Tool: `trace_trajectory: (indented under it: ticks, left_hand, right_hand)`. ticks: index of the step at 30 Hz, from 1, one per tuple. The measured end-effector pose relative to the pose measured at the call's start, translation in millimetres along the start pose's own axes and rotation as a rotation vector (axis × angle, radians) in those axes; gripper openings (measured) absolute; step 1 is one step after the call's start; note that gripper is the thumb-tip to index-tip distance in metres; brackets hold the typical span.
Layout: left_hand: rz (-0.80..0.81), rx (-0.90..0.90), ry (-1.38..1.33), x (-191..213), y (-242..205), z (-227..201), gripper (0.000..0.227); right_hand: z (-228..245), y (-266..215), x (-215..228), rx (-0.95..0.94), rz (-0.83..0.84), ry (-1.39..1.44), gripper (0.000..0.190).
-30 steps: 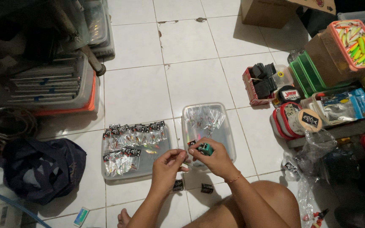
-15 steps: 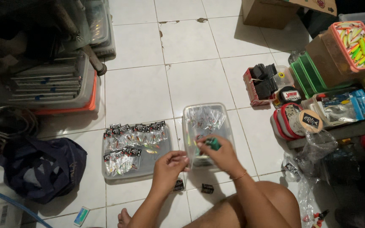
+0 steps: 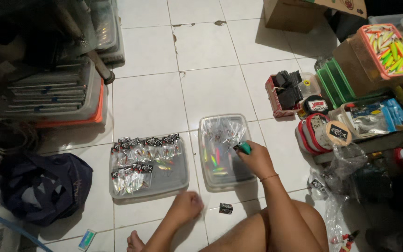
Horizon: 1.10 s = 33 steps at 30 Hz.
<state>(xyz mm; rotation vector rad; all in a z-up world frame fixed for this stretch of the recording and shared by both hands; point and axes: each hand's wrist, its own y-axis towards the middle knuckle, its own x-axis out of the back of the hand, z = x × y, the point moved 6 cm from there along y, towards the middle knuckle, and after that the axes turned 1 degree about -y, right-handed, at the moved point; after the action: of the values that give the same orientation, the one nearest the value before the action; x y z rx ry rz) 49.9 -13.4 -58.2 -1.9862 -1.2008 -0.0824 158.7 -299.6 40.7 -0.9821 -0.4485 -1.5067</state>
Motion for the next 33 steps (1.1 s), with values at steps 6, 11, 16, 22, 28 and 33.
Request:
trace_trajectory:
  ticks: [6,11,16,22,28,33]
  left_hand:
    - [-0.345,0.124,-0.575,77,-20,-52,0.017]
    - [-0.479,0.057,-0.443,81,0,-50,0.024]
    - [-0.345,-0.029,-0.542,24,42,-75,0.029]
    - [-0.368,-0.154,-0.205,-12,63,-133,0.029]
    - [-0.707,-0.291,-0.029,4,61,-179,0.04]
    - [-0.644,-0.133,0.255,3,88,-189,0.052]
  right_hand:
    - [4,4,-16,0.048,0.044,-0.026,0.021]
    - [-2,4,9,-0.108,0.029,-0.001,0.028]
    - [-17,5,25,-0.206,-0.068,0.125,0.024]
    - [-34,22,6,-0.178,-0.055,0.147,0.042]
    - [-24,19,14,-0.167,-0.054,0.1,0.036]
    - [-25,14,23,-0.234,-0.069,0.208,0.024]
